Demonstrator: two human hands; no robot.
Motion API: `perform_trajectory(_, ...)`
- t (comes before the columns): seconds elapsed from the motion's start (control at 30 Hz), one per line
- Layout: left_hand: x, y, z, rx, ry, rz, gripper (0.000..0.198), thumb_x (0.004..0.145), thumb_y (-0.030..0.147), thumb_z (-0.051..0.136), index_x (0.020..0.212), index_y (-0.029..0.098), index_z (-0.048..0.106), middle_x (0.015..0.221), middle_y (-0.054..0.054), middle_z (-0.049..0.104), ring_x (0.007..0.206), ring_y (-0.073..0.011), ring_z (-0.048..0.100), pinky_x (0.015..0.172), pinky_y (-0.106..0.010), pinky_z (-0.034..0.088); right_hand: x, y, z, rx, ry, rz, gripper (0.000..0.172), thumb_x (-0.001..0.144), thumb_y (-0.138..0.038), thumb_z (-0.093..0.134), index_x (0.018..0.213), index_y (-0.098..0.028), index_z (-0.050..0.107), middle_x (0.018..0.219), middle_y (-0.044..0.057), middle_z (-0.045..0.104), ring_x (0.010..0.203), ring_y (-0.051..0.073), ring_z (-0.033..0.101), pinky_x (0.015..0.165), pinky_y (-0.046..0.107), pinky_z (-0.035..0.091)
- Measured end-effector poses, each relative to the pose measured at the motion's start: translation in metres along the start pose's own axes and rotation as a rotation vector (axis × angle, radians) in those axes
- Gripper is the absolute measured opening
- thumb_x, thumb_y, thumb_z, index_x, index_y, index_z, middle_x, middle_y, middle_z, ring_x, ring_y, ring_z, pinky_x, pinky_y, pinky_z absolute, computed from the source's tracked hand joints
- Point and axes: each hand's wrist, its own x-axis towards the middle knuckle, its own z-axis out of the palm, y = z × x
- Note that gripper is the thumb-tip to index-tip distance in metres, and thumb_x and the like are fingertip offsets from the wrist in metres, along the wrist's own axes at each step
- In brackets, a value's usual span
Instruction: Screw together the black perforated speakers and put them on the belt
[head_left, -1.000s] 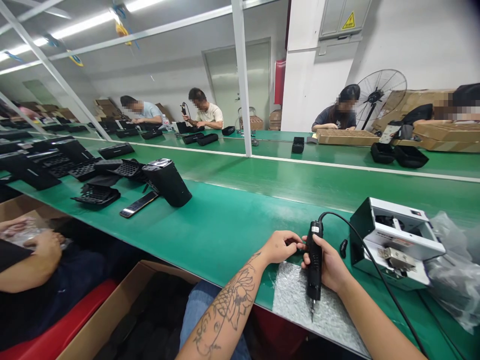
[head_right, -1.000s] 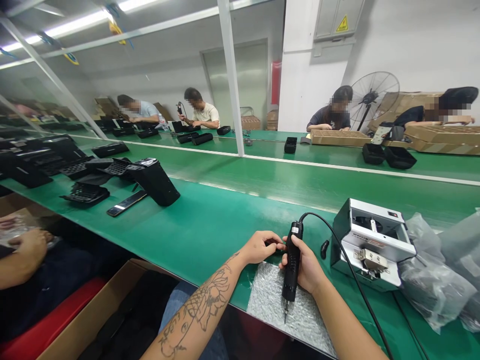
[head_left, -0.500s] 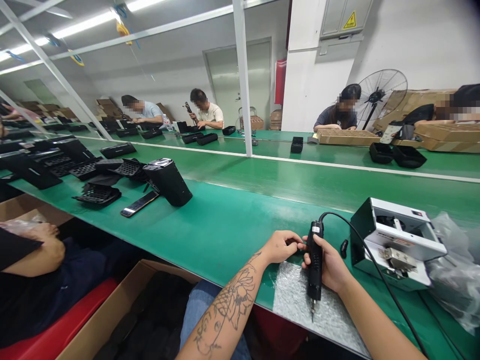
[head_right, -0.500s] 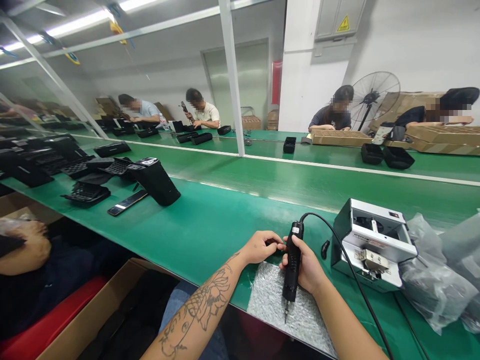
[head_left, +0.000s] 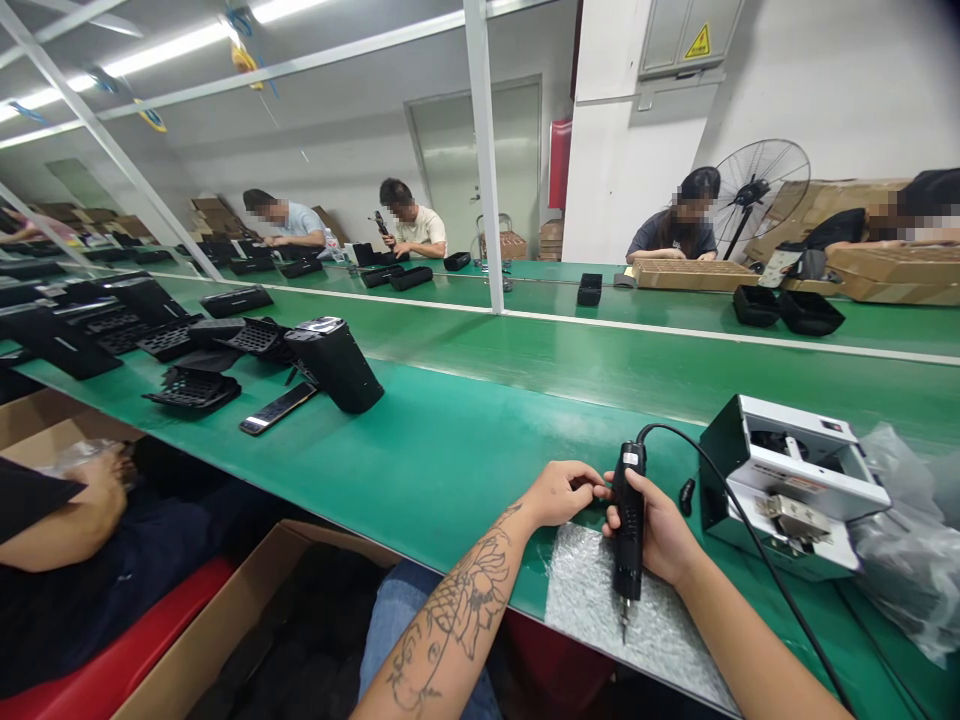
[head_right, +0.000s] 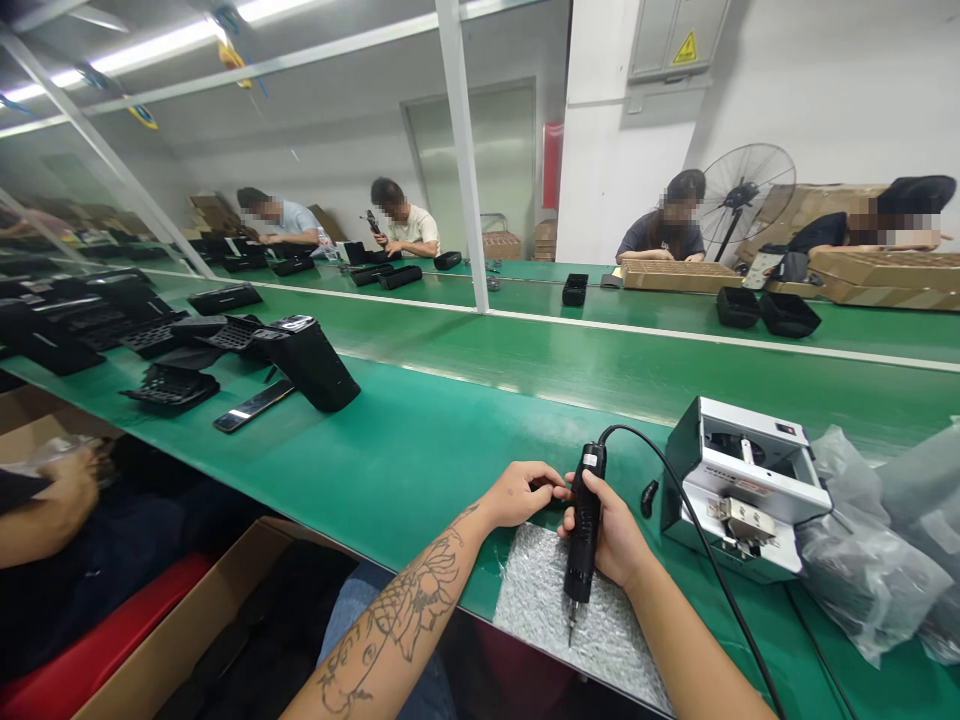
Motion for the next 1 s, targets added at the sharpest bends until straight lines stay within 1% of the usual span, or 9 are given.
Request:
perform_trajectory(0.2,0.0005,-0.0015,0.0009,-0.003,0.001,0.006,0.029,0.082,0.013,0.057,0.098,0.014,0.082,0.095,-0.004,0.08,0.083,-0.0146,0.067,0.076,-0.023,0.051,0.0001,-0.0003,-0.0014,-0.001,-0.005,0.004,0.028,0.092,-0.041,0.069,0.109,-0.019,0.069,0.094,0.007,0.078,0.052,0.015,0.061,0.055,0.037,0.06)
perform_trajectory(0.33,0.0007,-0.0023,0.0013,0.0,-0.001,0.002,0.03,0.081,0.012,0.057,0.098,0.014,0.082,0.092,-0.004,0.079,0.079,-0.0138,0.066,0.073,-0.022,0.05,-0.0002,-0.0005,-0.0013,0.001,-0.004,0.005,0.028,0.093,-0.041,0.069,0.108,-0.018,0.069,0.086,0.006,0.076,0.052,0.016,0.06,0.056,0.037,0.06)
perform_trajectory(0.47,0.0009,-0.0019,0.001,-0.004,0.001,-0.004,0.031,0.079,0.012,0.057,0.098,0.013,0.082,0.093,-0.004,0.079,0.08,-0.0141,0.066,0.073,-0.023,0.051,-0.0004,-0.0001,-0.0004,0.001,-0.005,0.005,0.027,0.093,-0.041,0.069,0.108,-0.019,0.069,0.09,0.007,0.077,0.052,0.015,0.06,0.056,0.038,0.06)
perform_trajectory(0.6,0.0007,-0.0018,0.0005,-0.014,-0.006,-0.006,0.03,0.08,0.013,0.057,0.098,0.013,0.081,0.095,-0.005,0.08,0.083,-0.0152,0.068,0.076,-0.023,0.052,-0.0003,0.0003,0.0005,0.0,-0.008,0.004,0.026,0.093,-0.041,0.068,0.108,-0.019,0.069,0.087,0.005,0.076,0.051,0.015,0.06,0.056,0.037,0.06)
perform_trajectory(0.67,0.0004,-0.0019,0.0005,-0.017,-0.005,-0.004,0.03,0.081,0.013,0.056,0.098,0.014,0.081,0.095,-0.005,0.08,0.083,-0.0152,0.069,0.077,-0.023,0.052,-0.0004,0.0001,0.0007,-0.002,-0.007,0.005,0.026,0.094,-0.041,0.067,0.108,-0.019,0.069,0.088,0.006,0.077,0.051,0.015,0.06,0.055,0.037,0.06)
perform_trajectory(0.8,-0.0002,-0.0013,0.0007,-0.022,-0.003,-0.004,0.031,0.08,0.013,0.056,0.098,0.013,0.081,0.094,-0.004,0.08,0.082,-0.0148,0.068,0.075,-0.023,0.051,-0.0013,-0.001,0.0011,-0.005,-0.002,0.004,0.027,0.094,-0.04,0.067,0.108,-0.018,0.069,0.093,0.008,0.078,0.052,0.015,0.06,0.055,0.037,0.06)
perform_trajectory(1.0,0.0,0.001,0.0007,-0.026,0.001,-0.008,0.03,0.081,0.013,0.057,0.097,0.014,0.082,0.095,-0.004,0.08,0.083,-0.0149,0.067,0.076,-0.023,0.051,-0.0012,-0.0019,0.0018,-0.01,0.004,0.001,0.028,0.095,-0.04,0.065,0.109,-0.016,0.069,0.094,0.008,0.078,0.052,0.015,0.061,0.055,0.037,0.06)
